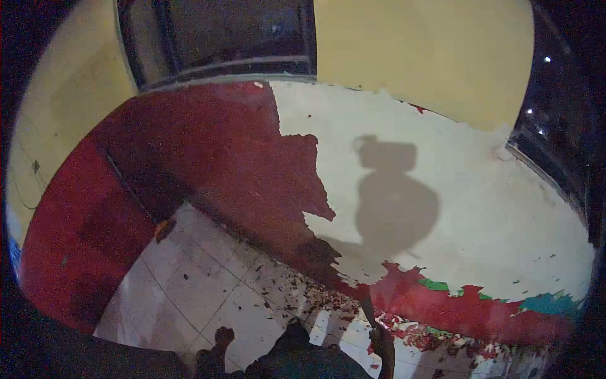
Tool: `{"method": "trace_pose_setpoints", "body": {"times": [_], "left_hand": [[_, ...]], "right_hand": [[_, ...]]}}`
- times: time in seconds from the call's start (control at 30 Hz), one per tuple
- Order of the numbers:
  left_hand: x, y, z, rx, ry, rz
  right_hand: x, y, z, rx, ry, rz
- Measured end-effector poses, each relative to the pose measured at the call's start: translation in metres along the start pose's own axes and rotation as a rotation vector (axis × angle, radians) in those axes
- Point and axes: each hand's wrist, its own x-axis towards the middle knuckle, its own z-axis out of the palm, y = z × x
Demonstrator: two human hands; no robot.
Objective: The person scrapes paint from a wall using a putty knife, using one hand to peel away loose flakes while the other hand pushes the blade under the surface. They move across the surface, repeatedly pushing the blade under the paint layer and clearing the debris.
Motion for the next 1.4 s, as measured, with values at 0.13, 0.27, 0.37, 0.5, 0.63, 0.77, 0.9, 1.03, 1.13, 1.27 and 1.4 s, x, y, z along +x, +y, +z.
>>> {"method": "trace_pose_setpoints", "body": {"times": [0.13,0.27,0.37,0.5,0.63,0.77,0.9,1.03,1.13,1.27,1.4], "left_hand": [[0.050,0.118,-0.019,-0.064,0.678,0.557],[-0.023,0.356,-0.152,-0.144,0.656,0.971],[-0.060,0.450,-0.221,0.006,0.924,1.154],[-0.057,0.476,-0.262,0.052,1.026,1.271],[-0.042,0.483,-0.301,-0.183,1.093,1.390],[-0.024,0.504,-0.322,-0.437,1.051,1.374],[-0.031,0.536,-0.349,-0.557,1.033,1.334],[-0.035,0.565,-0.372,-0.726,1.087,1.333],[-0.033,0.584,-0.380,-0.771,1.133,1.339],[-0.015,0.595,-0.382,-0.858,1.199,1.308],[-0.017,0.598,-0.378,-0.712,1.214,1.265]], "right_hand": [[0.024,-0.111,-0.027,0.392,-0.077,0.242],[0.066,-0.142,-0.024,0.419,-0.127,0.127],[0.095,-0.218,-0.039,0.529,-0.080,0.058],[0.118,-0.277,-0.039,0.776,-0.103,0.073],[0.138,-0.307,-0.027,0.892,-0.065,0.059],[0.168,-0.338,-0.059,0.627,-0.067,0.007],[0.193,-0.389,-0.106,0.300,-0.003,-0.023],[0.211,-0.406,-0.134,0.057,0.033,-0.181],[0.210,-0.412,-0.159,-0.065,0.051,-0.176],[0.235,-0.428,-0.165,-0.215,0.012,-0.171],[0.228,-0.433,-0.175,-0.240,0.001,-0.148]]}}
